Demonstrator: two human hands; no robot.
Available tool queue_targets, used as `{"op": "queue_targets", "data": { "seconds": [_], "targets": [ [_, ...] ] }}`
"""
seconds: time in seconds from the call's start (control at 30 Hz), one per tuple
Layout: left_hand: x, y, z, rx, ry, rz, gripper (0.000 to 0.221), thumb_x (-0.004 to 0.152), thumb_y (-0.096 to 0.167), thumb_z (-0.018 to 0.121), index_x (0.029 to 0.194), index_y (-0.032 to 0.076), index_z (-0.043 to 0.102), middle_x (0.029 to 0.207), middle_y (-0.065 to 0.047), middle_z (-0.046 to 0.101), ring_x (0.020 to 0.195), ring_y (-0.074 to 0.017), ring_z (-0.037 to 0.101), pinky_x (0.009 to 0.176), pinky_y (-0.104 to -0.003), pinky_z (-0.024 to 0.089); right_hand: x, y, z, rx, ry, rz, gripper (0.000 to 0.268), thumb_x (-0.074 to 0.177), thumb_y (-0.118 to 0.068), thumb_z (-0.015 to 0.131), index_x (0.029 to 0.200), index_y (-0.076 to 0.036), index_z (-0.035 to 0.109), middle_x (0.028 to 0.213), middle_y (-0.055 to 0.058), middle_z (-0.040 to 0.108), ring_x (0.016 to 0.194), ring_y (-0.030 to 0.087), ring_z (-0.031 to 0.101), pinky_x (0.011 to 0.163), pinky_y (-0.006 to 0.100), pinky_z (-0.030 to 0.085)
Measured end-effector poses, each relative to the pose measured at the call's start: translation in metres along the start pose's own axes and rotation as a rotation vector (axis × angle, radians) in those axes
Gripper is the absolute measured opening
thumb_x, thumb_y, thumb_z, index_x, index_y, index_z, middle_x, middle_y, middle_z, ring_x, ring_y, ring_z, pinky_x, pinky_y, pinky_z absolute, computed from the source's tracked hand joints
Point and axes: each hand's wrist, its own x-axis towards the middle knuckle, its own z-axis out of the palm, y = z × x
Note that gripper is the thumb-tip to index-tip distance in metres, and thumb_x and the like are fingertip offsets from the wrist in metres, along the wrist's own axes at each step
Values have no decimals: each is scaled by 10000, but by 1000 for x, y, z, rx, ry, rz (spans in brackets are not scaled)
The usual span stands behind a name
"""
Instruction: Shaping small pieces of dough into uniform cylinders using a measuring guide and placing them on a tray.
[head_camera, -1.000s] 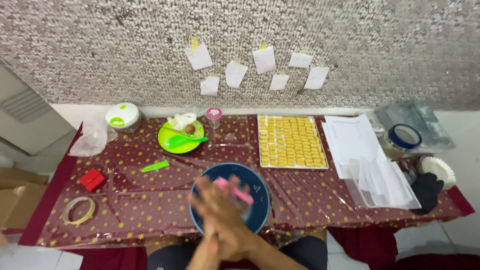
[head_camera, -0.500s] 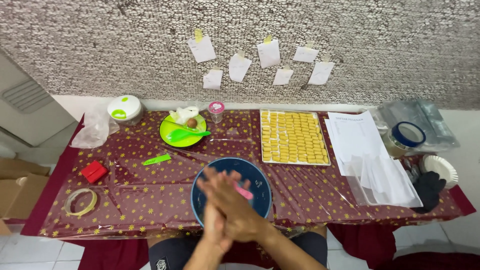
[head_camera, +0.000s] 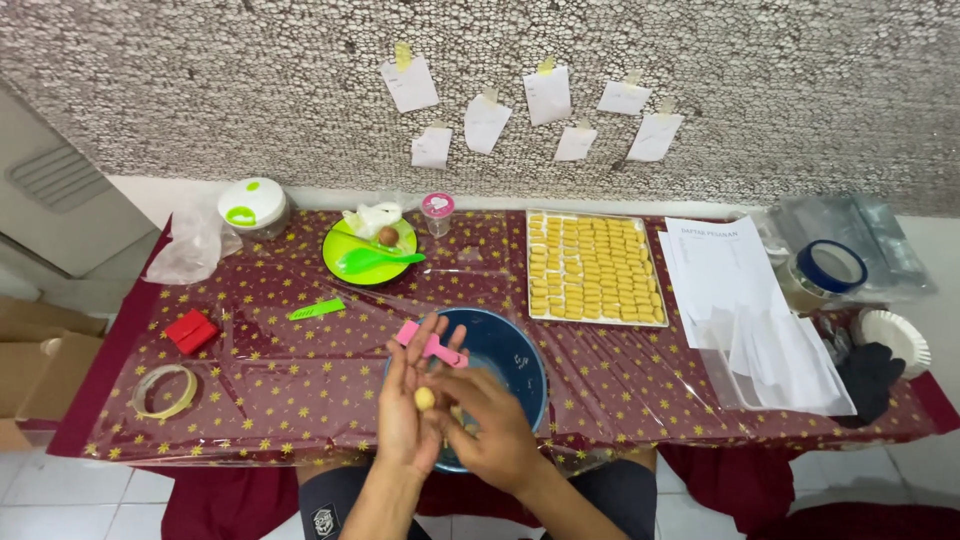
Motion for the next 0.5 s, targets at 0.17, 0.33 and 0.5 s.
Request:
{"op": "queue_targets", "data": {
  "seconds": [0.17, 0.33, 0.5],
  "targets": [
    [7, -18, -11, 260, -57, 122, 578, 957, 282, 530, 1511, 120, 509, 1616, -17, 515, 1269, -260, 649, 942, -312, 541, -18, 2, -8, 71, -121, 226, 252, 920, -29, 703, 1171, -41, 725, 1098, 94, 714, 875, 205, 705, 743, 310, 548],
    [7, -17, -33, 475, -91, 283, 644, 973, 97, 527, 1564, 242, 316, 1440, -193, 631, 813, -211, 675, 771, -335, 559, -22, 12, -27, 227, 71, 454, 287, 878, -92, 795, 1158, -76, 735, 1046, 84, 782, 878, 176, 731, 764, 283, 616],
    [-12, -23, -42, 811, -204, 276, 675, 1020, 119, 451, 1617, 199, 148, 1328, -127, 743, 664, -169, 595, 712, -321, 533, -4, 12, -38, 230, 65, 350, 227, 930, -109, 746, 1153, -69, 734, 1215, 120, 703, 1109, 233, 737, 925, 333, 638]
  ]
}}
